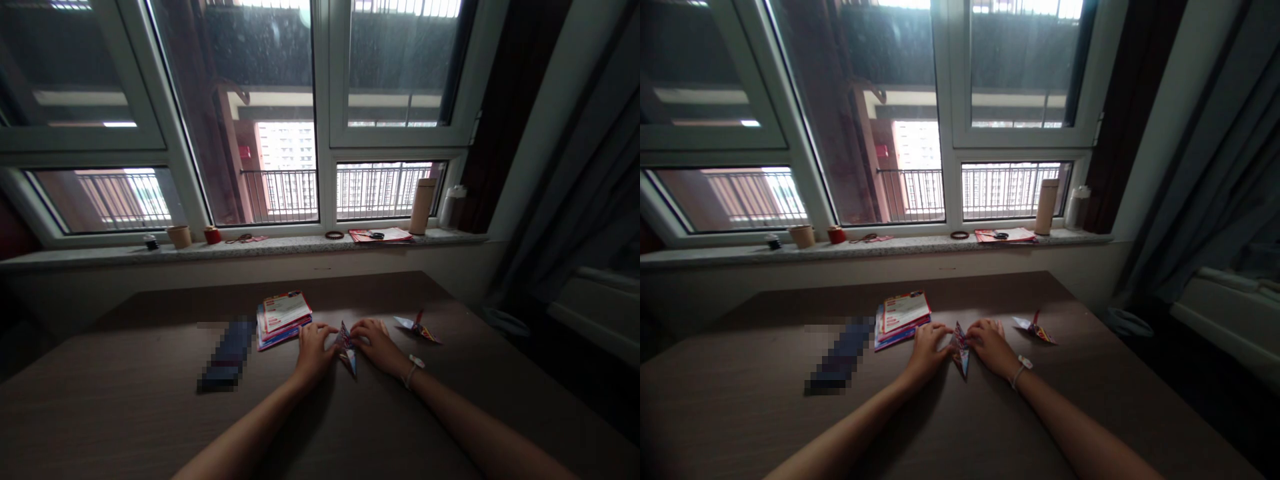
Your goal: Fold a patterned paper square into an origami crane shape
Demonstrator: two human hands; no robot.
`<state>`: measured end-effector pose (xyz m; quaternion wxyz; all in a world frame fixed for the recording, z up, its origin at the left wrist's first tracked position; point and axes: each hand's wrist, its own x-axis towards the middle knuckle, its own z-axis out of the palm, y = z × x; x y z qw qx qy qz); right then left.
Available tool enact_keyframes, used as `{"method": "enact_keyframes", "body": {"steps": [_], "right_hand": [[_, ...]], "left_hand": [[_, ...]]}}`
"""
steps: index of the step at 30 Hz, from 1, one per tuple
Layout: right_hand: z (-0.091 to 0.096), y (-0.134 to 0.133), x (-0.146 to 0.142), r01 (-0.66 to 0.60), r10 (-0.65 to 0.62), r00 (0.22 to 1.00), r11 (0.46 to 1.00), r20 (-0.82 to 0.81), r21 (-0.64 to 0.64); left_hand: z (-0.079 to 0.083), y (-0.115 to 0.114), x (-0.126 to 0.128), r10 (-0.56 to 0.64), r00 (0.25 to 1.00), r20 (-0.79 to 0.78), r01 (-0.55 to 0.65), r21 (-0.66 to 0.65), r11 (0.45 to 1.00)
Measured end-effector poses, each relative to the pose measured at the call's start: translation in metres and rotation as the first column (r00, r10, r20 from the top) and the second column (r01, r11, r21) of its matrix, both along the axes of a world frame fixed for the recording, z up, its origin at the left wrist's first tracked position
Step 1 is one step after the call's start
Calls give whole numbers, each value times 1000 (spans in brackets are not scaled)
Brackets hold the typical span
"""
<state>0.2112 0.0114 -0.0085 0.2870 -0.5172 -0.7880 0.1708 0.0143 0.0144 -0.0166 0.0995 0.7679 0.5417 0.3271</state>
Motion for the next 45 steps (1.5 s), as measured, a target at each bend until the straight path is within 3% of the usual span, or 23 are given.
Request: {"method": "enact_keyframes", "body": {"steps": [10,20,30,37,45], "right_hand": [[5,-7,-5,31,-34,997,999,75,42],[8,-10,-14,48,-84,974,984,210,172],[12,-10,-10,31,-53,978,993,203,110],[11,-11,-15,59,-105,960,982,261,180],[14,-7,-14,41,-78,956,990,282,137]], "left_hand": [[6,-4,1,128,984,-124,-132,-19,991],[6,0,-2,152,976,-157,-161,-48,986],[9,-2,-2,154,977,-146,-166,-74,983],[9,-1,-2,160,976,-146,-173,-79,982],[8,1,-4,149,980,-128,-157,-56,986]]}}
